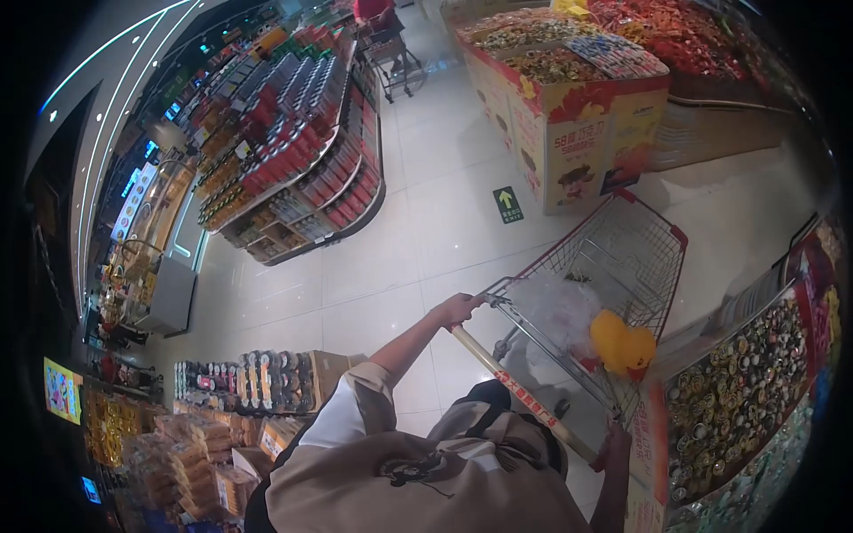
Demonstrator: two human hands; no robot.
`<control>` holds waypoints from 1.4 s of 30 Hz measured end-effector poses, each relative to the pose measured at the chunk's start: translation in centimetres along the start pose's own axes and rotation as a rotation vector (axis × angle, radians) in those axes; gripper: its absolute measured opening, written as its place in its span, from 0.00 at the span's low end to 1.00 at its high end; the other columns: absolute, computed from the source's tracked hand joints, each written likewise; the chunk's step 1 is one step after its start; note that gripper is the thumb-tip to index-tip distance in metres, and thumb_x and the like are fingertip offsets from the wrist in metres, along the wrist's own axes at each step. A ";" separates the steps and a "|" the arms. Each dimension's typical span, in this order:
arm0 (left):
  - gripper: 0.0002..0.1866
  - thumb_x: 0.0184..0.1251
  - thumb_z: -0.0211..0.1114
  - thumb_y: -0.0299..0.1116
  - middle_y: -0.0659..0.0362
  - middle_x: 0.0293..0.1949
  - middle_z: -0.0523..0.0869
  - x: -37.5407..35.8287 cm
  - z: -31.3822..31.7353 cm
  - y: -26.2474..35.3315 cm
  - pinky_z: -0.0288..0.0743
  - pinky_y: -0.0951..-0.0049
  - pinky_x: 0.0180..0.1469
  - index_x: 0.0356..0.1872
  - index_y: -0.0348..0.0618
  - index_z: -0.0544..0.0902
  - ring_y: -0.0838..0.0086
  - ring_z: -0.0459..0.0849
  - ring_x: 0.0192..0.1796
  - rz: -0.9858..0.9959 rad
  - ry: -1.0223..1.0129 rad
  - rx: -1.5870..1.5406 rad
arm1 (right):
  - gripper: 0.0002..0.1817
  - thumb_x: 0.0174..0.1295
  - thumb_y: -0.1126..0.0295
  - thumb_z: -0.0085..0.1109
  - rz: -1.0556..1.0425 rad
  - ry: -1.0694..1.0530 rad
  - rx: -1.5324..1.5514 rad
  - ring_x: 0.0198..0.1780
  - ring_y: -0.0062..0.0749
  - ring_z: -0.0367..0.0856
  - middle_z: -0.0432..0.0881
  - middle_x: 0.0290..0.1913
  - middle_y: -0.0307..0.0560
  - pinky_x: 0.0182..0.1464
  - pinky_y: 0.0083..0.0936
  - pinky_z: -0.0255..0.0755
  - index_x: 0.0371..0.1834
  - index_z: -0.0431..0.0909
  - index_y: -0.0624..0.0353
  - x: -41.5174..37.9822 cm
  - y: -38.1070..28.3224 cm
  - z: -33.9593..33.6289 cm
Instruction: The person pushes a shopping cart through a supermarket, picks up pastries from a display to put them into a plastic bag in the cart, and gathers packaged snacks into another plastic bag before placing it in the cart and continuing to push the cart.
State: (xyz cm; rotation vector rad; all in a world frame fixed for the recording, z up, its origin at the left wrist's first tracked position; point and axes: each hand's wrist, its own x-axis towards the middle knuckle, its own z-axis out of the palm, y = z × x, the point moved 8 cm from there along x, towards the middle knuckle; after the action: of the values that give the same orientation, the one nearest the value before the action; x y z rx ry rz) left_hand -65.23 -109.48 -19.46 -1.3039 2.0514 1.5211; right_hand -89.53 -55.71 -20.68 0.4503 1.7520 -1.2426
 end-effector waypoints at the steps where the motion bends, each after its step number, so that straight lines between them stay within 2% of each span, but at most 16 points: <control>1: 0.33 0.65 0.49 0.55 0.49 0.29 0.81 1.7 0.0 0.4 0.77 0.64 0.32 0.48 0.28 0.77 0.66 0.81 0.28 0.072 0.019 -0.011 | 0.13 0.57 0.61 0.59 -0.010 0.027 0.025 0.10 0.20 0.59 0.61 0.13 0.31 0.11 0.23 0.51 0.22 0.68 0.51 -0.4 -0.9 0.7; 2: 0.36 0.63 0.50 0.60 0.50 0.26 0.80 3.3 0.0 0.8 0.77 0.61 0.22 0.42 0.27 0.79 0.64 0.79 0.22 0.143 0.037 -0.021 | 0.14 0.58 0.62 0.58 -0.019 0.052 0.050 0.09 0.19 0.58 0.60 0.12 0.31 0.11 0.22 0.50 0.20 0.65 0.49 -0.9 -1.7 1.6; 4: 0.36 0.63 0.50 0.60 0.50 0.26 0.80 0.7 -1.8 5.5 0.78 0.61 0.23 0.42 0.28 0.79 0.65 0.80 0.23 -0.041 -0.007 -0.048 | 0.13 0.57 0.62 0.59 -0.016 0.117 0.034 0.10 0.19 0.58 0.59 0.12 0.30 0.11 0.22 0.50 0.21 0.66 0.50 -1.1 -2.8 2.3; 8: 0.36 0.63 0.51 0.62 0.52 0.29 0.80 5.4 -2.8 8.9 0.76 0.63 0.25 0.44 0.29 0.79 0.67 0.79 0.27 0.031 -0.028 0.018 | 0.13 0.57 0.63 0.60 -0.035 0.168 0.059 0.10 0.20 0.59 0.58 0.11 0.30 0.11 0.22 0.51 0.22 0.67 0.52 0.0 -4.3 3.1; 10: 0.35 0.64 0.49 0.62 0.56 0.23 0.78 8.1 -3.1 10.3 0.73 0.71 0.18 0.53 0.37 0.77 0.76 0.73 0.16 0.048 -0.074 0.033 | 0.11 0.57 0.63 0.58 -0.020 0.159 0.061 0.10 0.21 0.61 0.61 0.13 0.32 0.11 0.24 0.54 0.25 0.68 0.54 0.6 -5.6 3.5; 14: 0.33 0.67 0.49 0.60 0.59 0.22 0.76 12.4 -4.4 14.1 0.70 0.73 0.17 0.53 0.37 0.76 0.78 0.71 0.15 0.220 -0.171 0.104 | 0.11 0.58 0.62 0.57 -0.065 0.186 0.044 0.10 0.22 0.62 0.62 0.14 0.33 0.11 0.24 0.55 0.27 0.70 0.57 2.4 -7.8 4.7; 18: 0.23 0.69 0.50 0.45 0.50 0.34 0.82 16.2 -4.6 17.2 0.75 0.69 0.23 0.52 0.35 0.75 0.66 0.82 0.30 0.008 -0.231 0.058 | 0.13 0.58 0.62 0.56 -0.079 0.267 0.068 0.10 0.23 0.62 0.63 0.12 0.34 0.11 0.25 0.51 0.27 0.71 0.62 4.0 -11.5 5.1; 20: 0.18 0.68 0.51 0.37 0.49 0.34 0.83 18.9 -4.5 19.6 0.77 0.66 0.27 0.53 0.35 0.74 0.65 0.83 0.32 0.260 -0.247 0.201 | 0.14 0.59 0.61 0.55 -0.093 0.232 0.085 0.09 0.24 0.61 0.62 0.12 0.34 0.11 0.25 0.51 0.29 0.72 0.64 5.2 -12.9 4.9; 21: 0.17 0.67 0.51 0.32 0.48 0.33 0.83 19.9 -4.8 20.6 0.79 0.64 0.33 0.54 0.35 0.74 0.64 0.84 0.33 0.202 -0.228 0.194 | 0.14 0.60 0.61 0.54 -0.063 0.246 0.107 0.09 0.24 0.60 0.62 0.12 0.33 0.11 0.24 0.51 0.30 0.71 0.63 6.2 -13.7 4.6; 23: 0.24 0.67 0.50 0.48 0.54 0.26 0.80 24.3 -4.1 20.9 0.74 0.70 0.27 0.48 0.34 0.77 0.71 0.78 0.24 0.367 -0.224 0.187 | 0.15 0.62 0.59 0.52 0.024 0.261 0.148 0.09 0.23 0.59 0.60 0.12 0.33 0.11 0.24 0.51 0.33 0.71 0.63 7.9 -13.9 4.7; 26: 0.31 0.67 0.48 0.57 0.54 0.23 0.79 25.0 -5.3 24.2 0.74 0.69 0.23 0.41 0.31 0.78 0.68 0.78 0.20 0.397 -0.175 0.171 | 0.16 0.63 0.57 0.50 0.053 0.233 0.232 0.09 0.22 0.57 0.59 0.12 0.32 0.11 0.23 0.51 0.35 0.71 0.62 10.0 -14.9 4.4; 28: 0.32 0.67 0.48 0.57 0.54 0.24 0.80 24.4 -6.4 26.5 0.76 0.66 0.23 0.39 0.29 0.78 0.65 0.79 0.20 0.148 -0.220 0.129 | 0.17 0.63 0.56 0.50 0.017 0.239 0.241 0.09 0.21 0.57 0.59 0.12 0.31 0.11 0.23 0.51 0.35 0.70 0.61 10.6 -16.6 4.9; 32: 0.32 0.68 0.46 0.56 0.52 0.23 0.80 30.0 -5.9 29.6 0.78 0.64 0.23 0.35 0.28 0.79 0.62 0.81 0.20 0.490 -0.152 0.260 | 0.17 0.63 0.54 0.50 -0.031 0.251 0.263 0.10 0.19 0.57 0.60 0.12 0.31 0.11 0.21 0.52 0.34 0.70 0.59 12.6 -19.4 4.9; 37: 0.33 0.68 0.45 0.56 0.50 0.21 0.79 32.8 -7.2 33.4 0.77 0.63 0.23 0.31 0.28 0.79 0.61 0.81 0.20 0.255 -0.174 0.155 | 0.20 0.63 0.50 0.49 -0.025 0.239 0.293 0.10 0.20 0.57 0.60 0.12 0.31 0.11 0.21 0.52 0.32 0.71 0.58 14.6 -23.4 5.6; 40: 0.31 0.71 0.43 0.52 0.43 0.26 0.81 34.6 -6.8 36.2 0.81 0.58 0.33 0.32 0.28 0.80 0.53 0.84 0.28 0.238 -0.224 0.246 | 0.23 0.62 0.46 0.49 -0.032 0.223 0.314 0.10 0.20 0.58 0.60 0.12 0.31 0.12 0.20 0.53 0.30 0.72 0.57 16.0 -25.0 4.7; 42: 0.31 0.70 0.44 0.53 0.47 0.22 0.80 36.1 -6.2 37.5 0.78 0.61 0.25 0.30 0.28 0.79 0.58 0.82 0.23 0.281 -0.215 0.212 | 0.24 0.62 0.44 0.49 -0.046 0.241 0.320 0.10 0.20 0.58 0.61 0.12 0.31 0.12 0.20 0.53 0.29 0.72 0.56 16.8 -25.9 3.9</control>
State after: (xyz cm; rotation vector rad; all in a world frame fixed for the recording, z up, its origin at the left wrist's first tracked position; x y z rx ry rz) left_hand -112.88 -131.17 -17.66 -0.7661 2.2482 1.4296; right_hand -115.06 -73.59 -20.74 0.7769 1.7724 -1.5633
